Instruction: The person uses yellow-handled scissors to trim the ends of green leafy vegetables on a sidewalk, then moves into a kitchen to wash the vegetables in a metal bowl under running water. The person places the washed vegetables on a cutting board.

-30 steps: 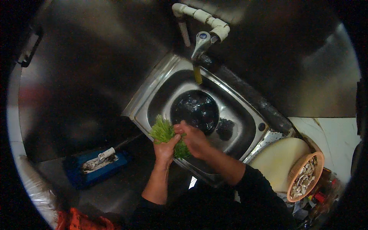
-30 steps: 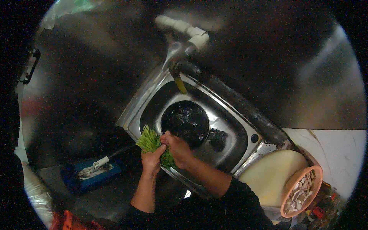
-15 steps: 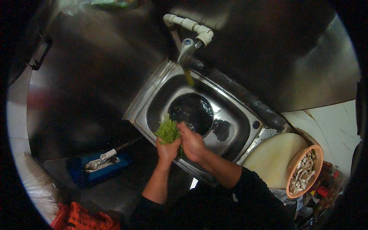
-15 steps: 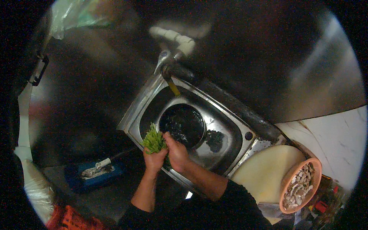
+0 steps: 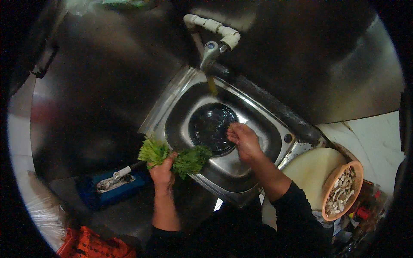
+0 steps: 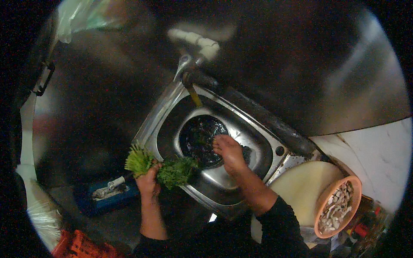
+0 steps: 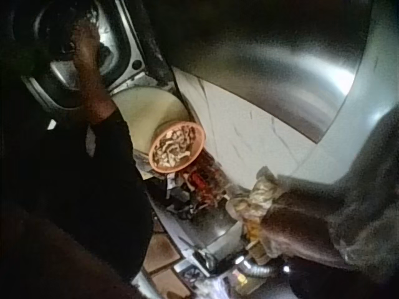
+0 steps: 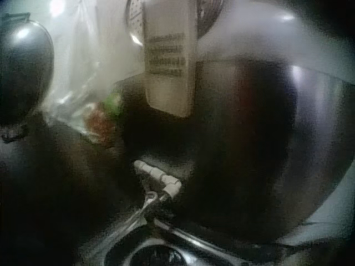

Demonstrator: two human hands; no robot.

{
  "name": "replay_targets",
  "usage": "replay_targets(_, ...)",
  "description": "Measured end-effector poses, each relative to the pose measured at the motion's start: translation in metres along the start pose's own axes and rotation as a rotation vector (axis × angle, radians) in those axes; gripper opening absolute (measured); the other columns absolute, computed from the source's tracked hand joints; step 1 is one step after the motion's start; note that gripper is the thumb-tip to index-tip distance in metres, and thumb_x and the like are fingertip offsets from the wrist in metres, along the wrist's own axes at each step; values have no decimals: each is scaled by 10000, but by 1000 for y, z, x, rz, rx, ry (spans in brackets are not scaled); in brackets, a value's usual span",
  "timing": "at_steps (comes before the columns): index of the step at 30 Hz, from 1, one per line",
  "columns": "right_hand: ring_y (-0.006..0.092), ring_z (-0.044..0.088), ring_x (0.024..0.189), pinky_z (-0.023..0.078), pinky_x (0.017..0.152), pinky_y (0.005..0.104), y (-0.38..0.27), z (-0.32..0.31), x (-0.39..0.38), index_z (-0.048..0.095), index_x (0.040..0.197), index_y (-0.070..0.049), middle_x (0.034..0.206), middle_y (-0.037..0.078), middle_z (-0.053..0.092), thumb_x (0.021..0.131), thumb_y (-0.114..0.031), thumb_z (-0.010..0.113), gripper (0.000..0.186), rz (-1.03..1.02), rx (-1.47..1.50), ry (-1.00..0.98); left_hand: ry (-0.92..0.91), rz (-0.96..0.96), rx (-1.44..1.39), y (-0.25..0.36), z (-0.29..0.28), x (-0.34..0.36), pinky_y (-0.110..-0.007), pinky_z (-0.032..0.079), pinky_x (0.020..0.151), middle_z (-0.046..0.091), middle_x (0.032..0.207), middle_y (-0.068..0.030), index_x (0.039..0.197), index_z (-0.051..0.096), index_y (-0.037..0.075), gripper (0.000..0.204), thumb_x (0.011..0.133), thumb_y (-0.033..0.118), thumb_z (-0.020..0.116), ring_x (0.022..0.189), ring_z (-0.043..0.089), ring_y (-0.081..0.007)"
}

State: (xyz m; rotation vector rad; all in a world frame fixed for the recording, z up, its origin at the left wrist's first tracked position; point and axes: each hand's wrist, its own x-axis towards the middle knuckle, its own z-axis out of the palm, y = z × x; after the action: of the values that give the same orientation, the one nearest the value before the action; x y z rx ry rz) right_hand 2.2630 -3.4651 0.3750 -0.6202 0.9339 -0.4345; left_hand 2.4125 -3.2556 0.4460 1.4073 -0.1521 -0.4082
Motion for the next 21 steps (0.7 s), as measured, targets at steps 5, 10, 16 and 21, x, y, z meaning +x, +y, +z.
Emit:
replay_targets(5,146,602,770,499,701,262,14,-24,18,624,1000,-30,868,56,629,869,-54,616,134,-20,-200,31,152,-12,51,20,-14,9,-346,509,756,630,949,-103,1040,594,-6,301,749,1,668,805,622,-222)
replay_targets(10,246,632,812,515,738,356,58,-19,57,636,1015,-76,894,104,640,824,-48,613,194,-334,-904,-83,143,46,9,20,-19,15,-352,493,746,613,924,-93,1040,575,-2,312,742,12,665,794,604,-219)
replay_targets(16,356,578,1037,475,905,427,106,11,132,595,1172,-57,1206,195,565,765,-138,644,417,-478,-1484,-61,106,-63,-18,11,-19,3,-380,484,756,597,920,-85,1069,547,-5,352,730,4,642,816,585,-235)
replay_targets(21,366,576,1065,475,924,428,161,2,185,556,1248,-69,1226,191,563,788,-328,676,542,-262,-1725,-337,31,-146,-60,-2,-19,-5,-365,512,764,595,934,-109,1072,538,-24,353,730,-90,596,828,602,-230)
